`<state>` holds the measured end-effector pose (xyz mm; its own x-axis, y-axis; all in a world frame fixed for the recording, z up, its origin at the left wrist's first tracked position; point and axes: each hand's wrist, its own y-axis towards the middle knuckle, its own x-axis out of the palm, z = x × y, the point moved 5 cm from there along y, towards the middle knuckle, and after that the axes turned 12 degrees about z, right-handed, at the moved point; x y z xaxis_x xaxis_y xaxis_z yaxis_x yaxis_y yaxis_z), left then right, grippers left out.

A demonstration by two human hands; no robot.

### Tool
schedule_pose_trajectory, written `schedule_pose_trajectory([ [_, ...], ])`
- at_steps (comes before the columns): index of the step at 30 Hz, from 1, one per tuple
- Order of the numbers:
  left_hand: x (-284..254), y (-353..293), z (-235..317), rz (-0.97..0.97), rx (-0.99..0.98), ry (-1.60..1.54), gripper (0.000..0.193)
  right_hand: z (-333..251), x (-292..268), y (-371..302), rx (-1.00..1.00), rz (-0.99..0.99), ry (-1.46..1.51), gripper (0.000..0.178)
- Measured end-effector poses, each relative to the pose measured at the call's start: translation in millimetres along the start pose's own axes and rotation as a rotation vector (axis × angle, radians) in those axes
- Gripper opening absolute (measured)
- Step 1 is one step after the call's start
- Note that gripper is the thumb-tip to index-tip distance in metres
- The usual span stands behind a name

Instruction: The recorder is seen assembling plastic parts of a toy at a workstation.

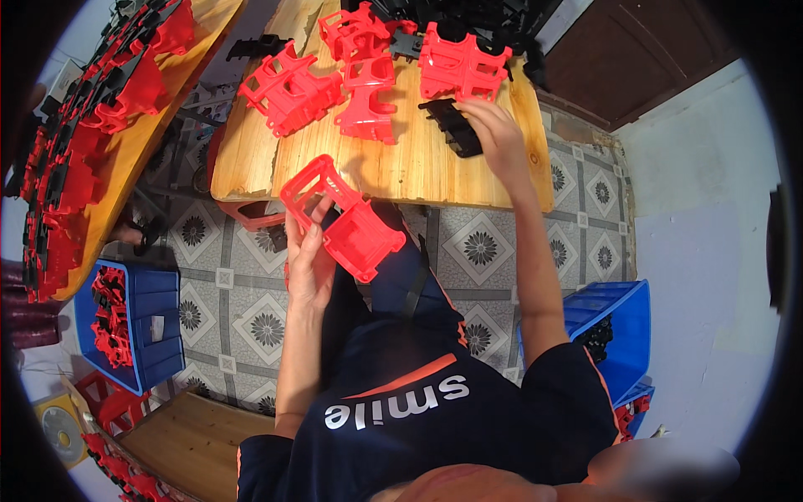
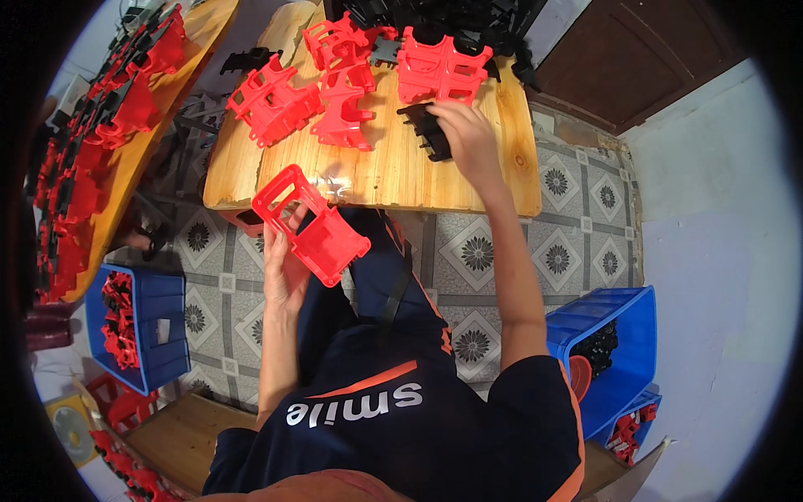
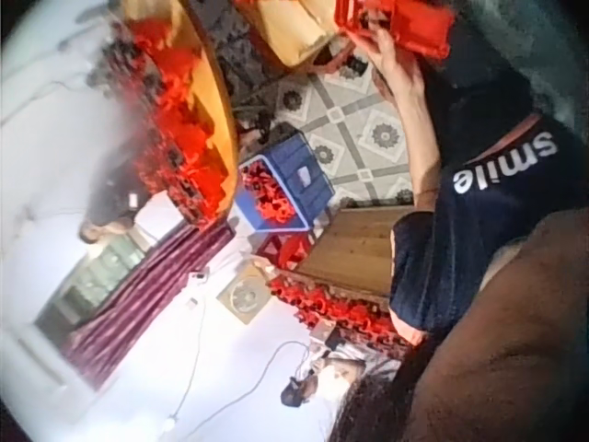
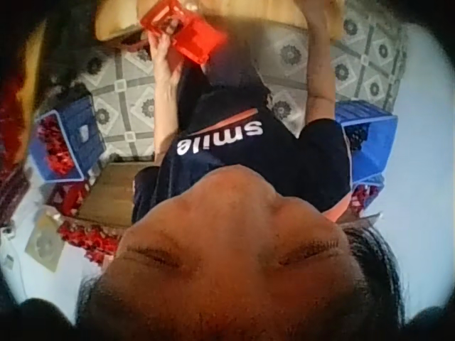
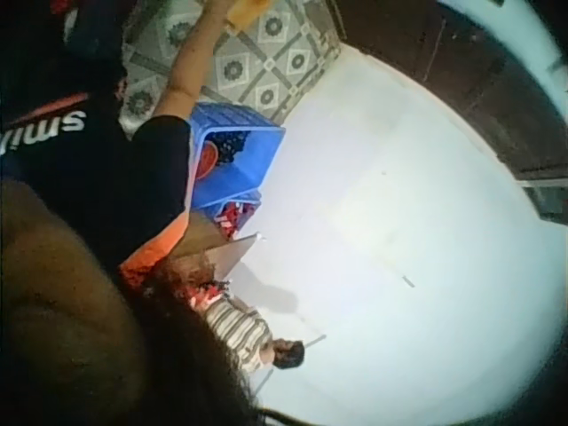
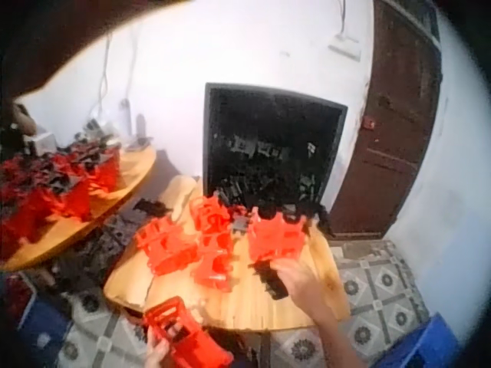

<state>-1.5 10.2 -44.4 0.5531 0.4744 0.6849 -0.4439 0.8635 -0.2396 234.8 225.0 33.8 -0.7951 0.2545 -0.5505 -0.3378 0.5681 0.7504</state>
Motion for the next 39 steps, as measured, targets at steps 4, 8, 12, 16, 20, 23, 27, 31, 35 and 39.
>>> schedule_pose_trajectory([
  [4,3.4,2.8,0.7,-0.026,-0.014,-0.019,0.079,38.5,45.4,22.1,-0.108,-0.232,-0.035,0.027],
  [8,-5.5,3.1,6.1,-0.024,0.040,-0.021,0.082,43.8,59.1,11.0,0.048,-0.607,-0.029,0.030],
  [12,-7.2,7.4,10.0,-0.032,0.054,-0.080,0.085,28.5,34.4,-6.6,0.101,-0.416,0.071,0.024],
  [16,-9.7,12.1,11.6,-0.050,0.094,-0.079,0.091,-74.3,-4.8,-23.2,0.435,-0.222,0.298,0.027],
  [20,-6.7,6.9,13.2,-0.052,0.124,-0.077,0.101,-165.8,1.6,-35.5,0.119,-0.057,0.199,0.030],
  [23,-2.7,2.1,15.2,-0.068,0.140,-0.075,0.106,-182.6,16.3,-44.3,0.110,-0.078,0.146,0.031],
  [27,-3.0,-2.4,18.3,-0.070,0.158,-0.085,0.111,-190.4,23.1,-48.2,0.076,-0.071,0.132,0.031],
  [31,-2.7,-6.3,23.6,-0.075,0.181,-0.056,0.114,-200.5,22.2,-48.8,-0.014,-0.029,0.117,0.028],
  [35,-8.5,-10.6,23.8,-0.066,0.185,-0.119,0.113,-209.3,25.6,-56.6,-0.150,0.002,0.035,0.029],
  [39,0.5,-14.8,32.8,0.037,0.211,0.067,0.106,-203.1,32.4,-52.3,-0.069,-0.052,0.147,0.032],
])
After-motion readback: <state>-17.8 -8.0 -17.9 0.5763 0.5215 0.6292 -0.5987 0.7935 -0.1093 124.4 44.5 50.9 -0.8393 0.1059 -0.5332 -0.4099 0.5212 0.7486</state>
